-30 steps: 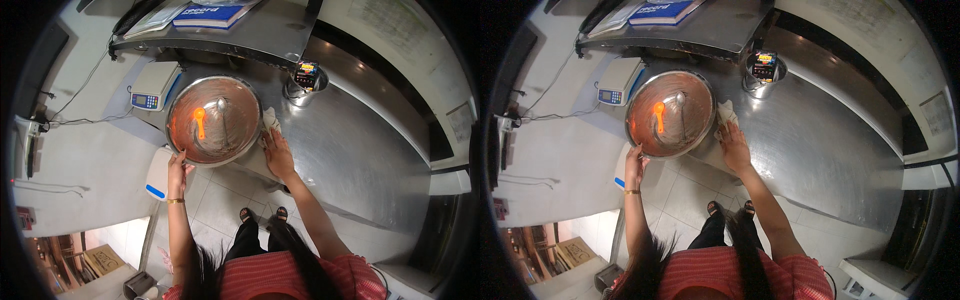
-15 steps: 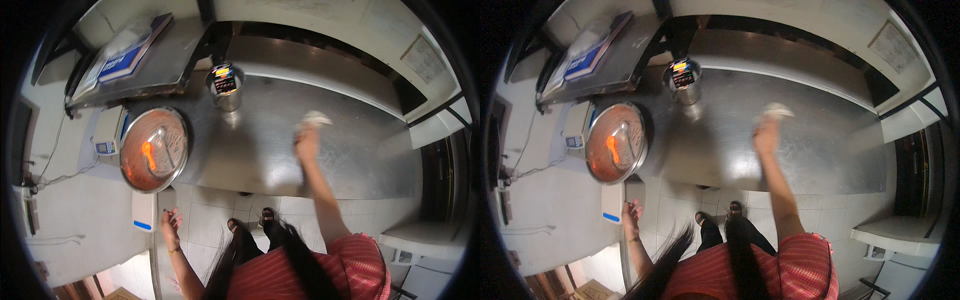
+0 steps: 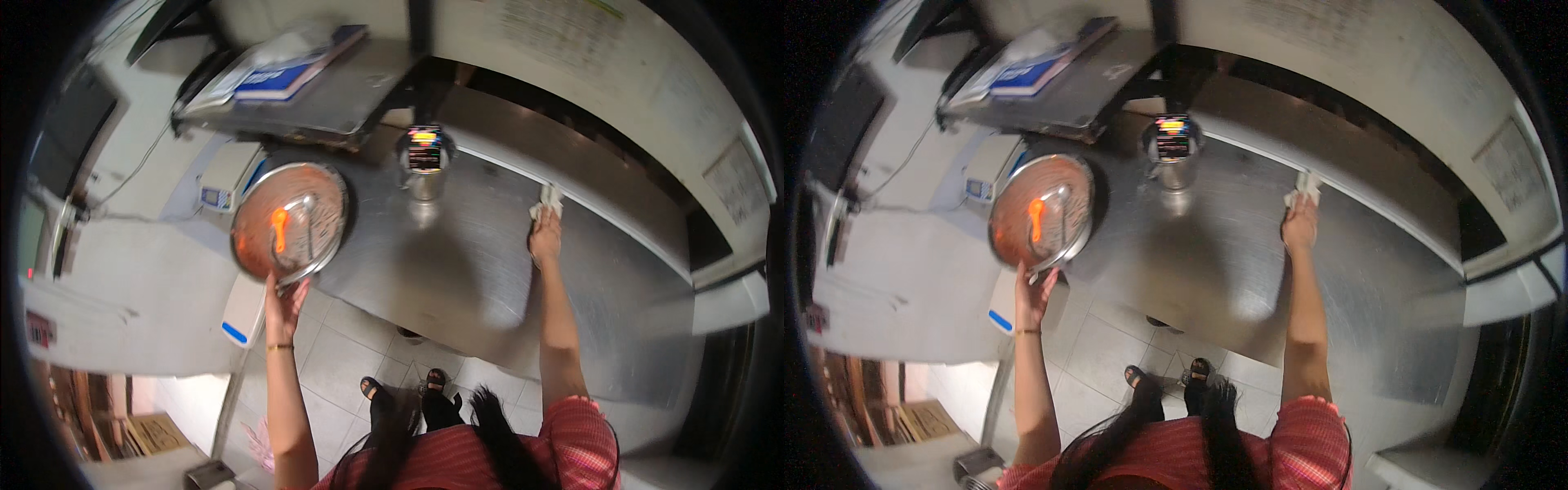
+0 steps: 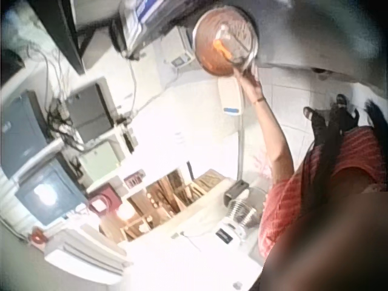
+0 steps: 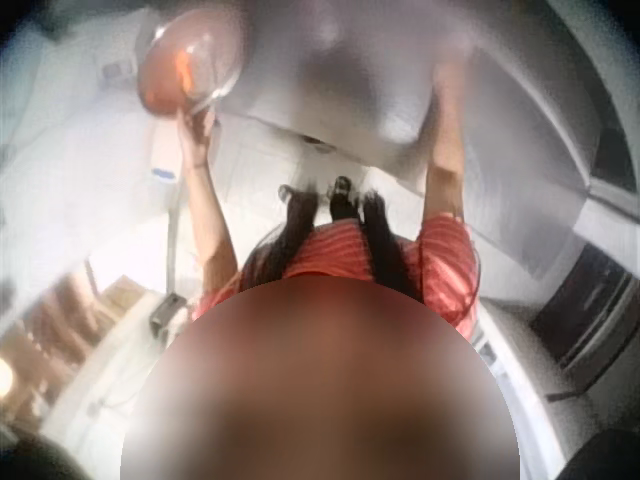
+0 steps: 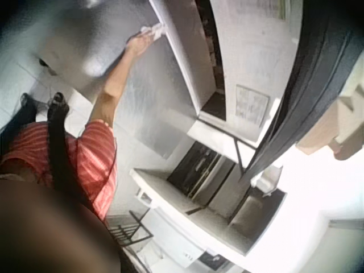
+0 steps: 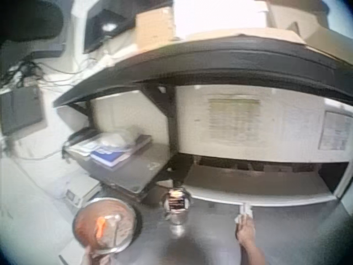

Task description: The person wipes a large stainless steel surface with a cloth, then moves to a countertop, shifts a digital scale and a metal bowl, and continues wiping the counter. The person walks through the kitchen area at the end.

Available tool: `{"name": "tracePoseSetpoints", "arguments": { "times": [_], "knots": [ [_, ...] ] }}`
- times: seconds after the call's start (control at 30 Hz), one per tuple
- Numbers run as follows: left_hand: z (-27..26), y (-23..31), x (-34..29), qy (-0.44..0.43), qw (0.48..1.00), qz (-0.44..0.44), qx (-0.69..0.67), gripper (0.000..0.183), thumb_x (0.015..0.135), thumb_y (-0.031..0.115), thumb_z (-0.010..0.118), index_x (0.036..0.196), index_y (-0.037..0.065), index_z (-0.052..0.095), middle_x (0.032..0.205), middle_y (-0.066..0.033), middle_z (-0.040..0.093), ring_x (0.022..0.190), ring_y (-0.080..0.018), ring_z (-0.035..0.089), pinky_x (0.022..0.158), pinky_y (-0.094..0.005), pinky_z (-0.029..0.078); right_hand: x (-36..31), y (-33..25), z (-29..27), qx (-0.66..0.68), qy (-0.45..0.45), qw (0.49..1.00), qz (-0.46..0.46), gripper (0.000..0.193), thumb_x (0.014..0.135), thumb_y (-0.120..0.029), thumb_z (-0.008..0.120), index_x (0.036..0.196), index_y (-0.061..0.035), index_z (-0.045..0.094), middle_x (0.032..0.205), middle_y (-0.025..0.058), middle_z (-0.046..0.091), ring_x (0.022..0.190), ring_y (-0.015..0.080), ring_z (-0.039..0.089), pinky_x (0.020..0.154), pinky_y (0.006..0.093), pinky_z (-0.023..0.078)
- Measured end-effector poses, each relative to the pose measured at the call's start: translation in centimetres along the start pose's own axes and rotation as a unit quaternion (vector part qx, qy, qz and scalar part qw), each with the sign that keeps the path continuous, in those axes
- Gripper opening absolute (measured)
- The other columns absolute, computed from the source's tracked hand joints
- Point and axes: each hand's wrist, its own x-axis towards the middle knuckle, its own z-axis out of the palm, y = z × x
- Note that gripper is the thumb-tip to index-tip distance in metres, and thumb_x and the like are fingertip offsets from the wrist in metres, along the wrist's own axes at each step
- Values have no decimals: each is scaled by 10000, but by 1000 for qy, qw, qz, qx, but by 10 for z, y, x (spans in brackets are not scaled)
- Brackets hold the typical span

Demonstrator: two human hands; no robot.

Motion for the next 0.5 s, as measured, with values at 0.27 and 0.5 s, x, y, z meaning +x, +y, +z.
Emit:
{"name": "tracePoseSetpoints", "arguments": {
  "times": [0.27,0.5],
  "knots": [
    [-70,11,16,46,996,82,5,253,887,188,554,1051,-1,522,1023,-129,549,793,-214,623,731,-318,590,-177,-180,-20,82,-139,925,-343,548,929,-186,411,1432,-36,253,1481,185,244,1375,320,222,1127,417,187],
    [-181,46,-129,204,974,91,28,224,890,218,559,1066,79,562,1061,-5,541,809,-136,587,706,-299,557,-74,-285,39,150,-113,910,-370,507,929,-216,424,1394,-35,333,1464,208,252,1340,349,278,1098,419,253]
  ]
}}
